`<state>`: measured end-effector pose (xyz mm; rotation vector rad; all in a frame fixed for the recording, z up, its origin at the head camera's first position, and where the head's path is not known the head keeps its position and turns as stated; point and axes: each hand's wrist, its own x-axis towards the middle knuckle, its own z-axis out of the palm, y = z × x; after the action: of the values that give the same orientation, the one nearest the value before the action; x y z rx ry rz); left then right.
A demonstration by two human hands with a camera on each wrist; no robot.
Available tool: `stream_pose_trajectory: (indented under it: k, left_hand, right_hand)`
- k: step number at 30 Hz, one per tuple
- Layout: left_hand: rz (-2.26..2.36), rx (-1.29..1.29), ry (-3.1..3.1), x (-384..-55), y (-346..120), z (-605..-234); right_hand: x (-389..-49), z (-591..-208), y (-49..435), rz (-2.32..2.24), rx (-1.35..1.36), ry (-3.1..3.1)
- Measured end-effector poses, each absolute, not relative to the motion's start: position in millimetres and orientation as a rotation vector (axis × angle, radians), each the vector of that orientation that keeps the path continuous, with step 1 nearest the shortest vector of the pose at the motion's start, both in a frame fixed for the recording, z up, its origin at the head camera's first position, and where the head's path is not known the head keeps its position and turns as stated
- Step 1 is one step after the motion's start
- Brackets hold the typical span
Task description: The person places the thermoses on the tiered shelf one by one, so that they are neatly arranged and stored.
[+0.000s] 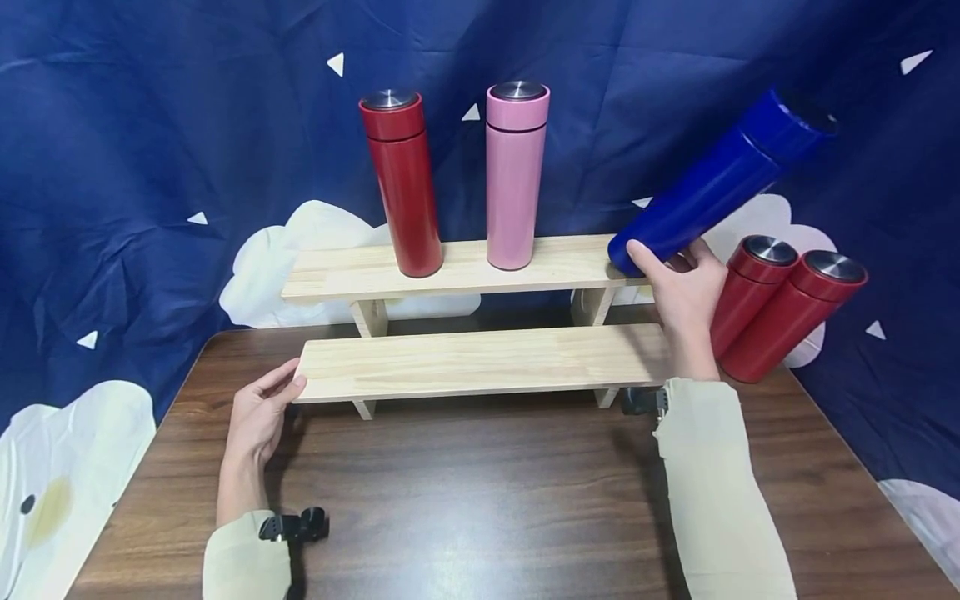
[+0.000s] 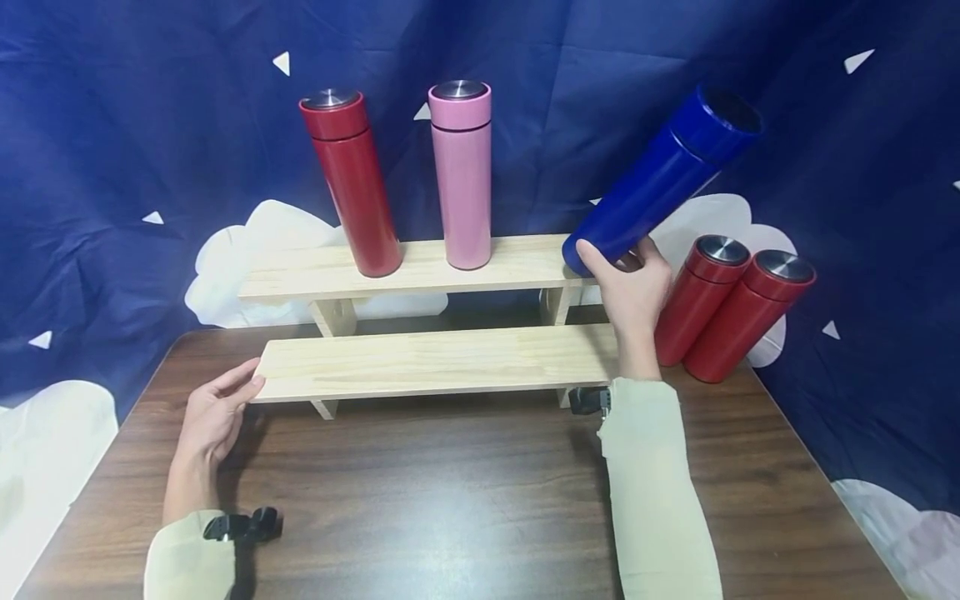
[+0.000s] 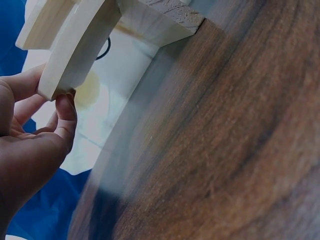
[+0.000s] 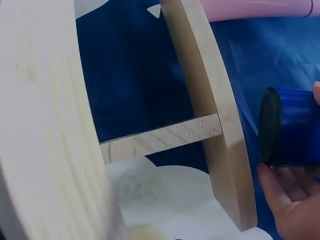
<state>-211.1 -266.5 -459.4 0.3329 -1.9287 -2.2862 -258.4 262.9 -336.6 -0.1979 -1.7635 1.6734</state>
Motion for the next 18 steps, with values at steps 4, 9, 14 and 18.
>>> stream_pose_trajectory:
  k: [4, 9, 14, 18]
  left_hand:
    - [-2.284, 0.335, -1.933, -211, -266, -459]
    - [-2.283, 0.349, -1.933, -212, -266, -459]
    - [-2.284, 0.357, -1.922, -211, -266, -459]
    - [-2.295, 0.346, -1.907, -210, -265, -459]
  right_hand:
    - [-266, -333, 261, 1.677, -0.191, -1.807]
    - [-274, -330, 258, 1.607, -0.183, -1.872]
    - [-281, -329, 255, 1.454, -0.21, -2.023]
    - [-286, -327, 252, 1.335, -0.225, -2.141]
